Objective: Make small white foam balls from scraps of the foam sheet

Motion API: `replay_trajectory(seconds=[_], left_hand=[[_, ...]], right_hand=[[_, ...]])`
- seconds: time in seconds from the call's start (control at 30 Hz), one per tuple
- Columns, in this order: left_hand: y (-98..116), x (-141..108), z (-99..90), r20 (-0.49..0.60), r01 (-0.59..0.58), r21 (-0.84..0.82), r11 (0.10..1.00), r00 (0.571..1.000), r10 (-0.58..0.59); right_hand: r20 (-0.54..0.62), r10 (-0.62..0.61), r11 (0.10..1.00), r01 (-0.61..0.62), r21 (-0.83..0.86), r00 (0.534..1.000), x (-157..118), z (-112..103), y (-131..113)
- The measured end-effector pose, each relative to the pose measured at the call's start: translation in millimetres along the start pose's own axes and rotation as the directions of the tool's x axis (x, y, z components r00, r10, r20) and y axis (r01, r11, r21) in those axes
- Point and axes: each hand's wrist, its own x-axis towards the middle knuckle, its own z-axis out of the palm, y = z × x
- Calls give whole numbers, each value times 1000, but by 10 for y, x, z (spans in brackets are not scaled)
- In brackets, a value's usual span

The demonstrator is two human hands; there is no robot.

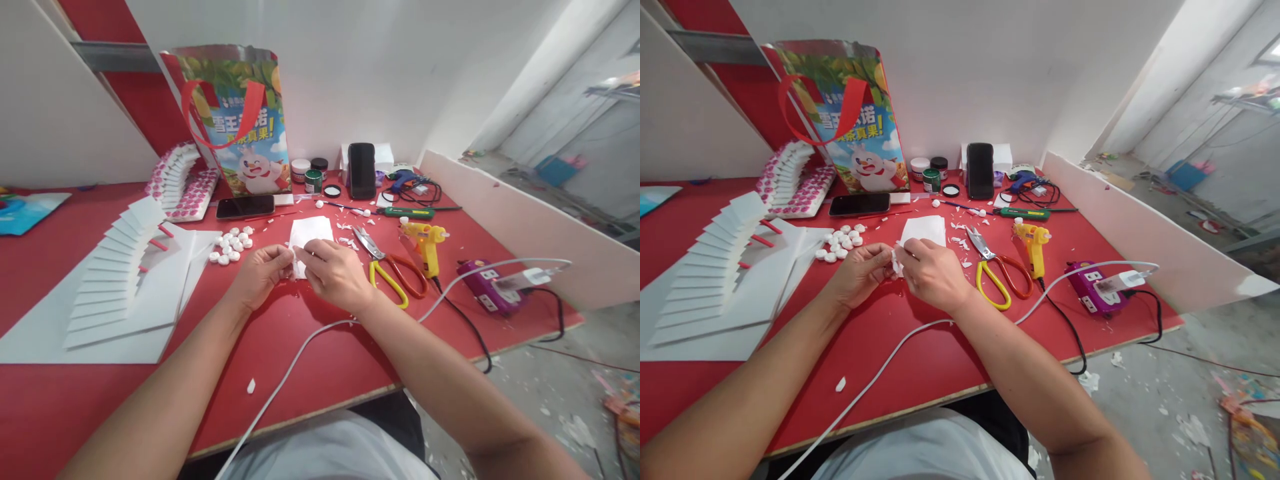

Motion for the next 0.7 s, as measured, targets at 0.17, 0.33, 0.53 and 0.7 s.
replay_trajectory(seconds=[0.17,0.33,0.53,0.7], left_hand=[[30,-14,29,-2,37,38,999,999,-37],[36,-8,24,-18,60,28,998,998,-60],[24,-4,25,-44,105,-167,980,993,-114],[25,-27,72,-66,138,-385,913,982,-176]], right_hand=[[112,-103,977,122,-177,988,42,-40,-13],[142,-44,985,66,-157,989,28,-5,-26],[-82,105,973,-86,217,991,-16,0,-88],[-156,380,785,-229,576,912,11,3,-100]])
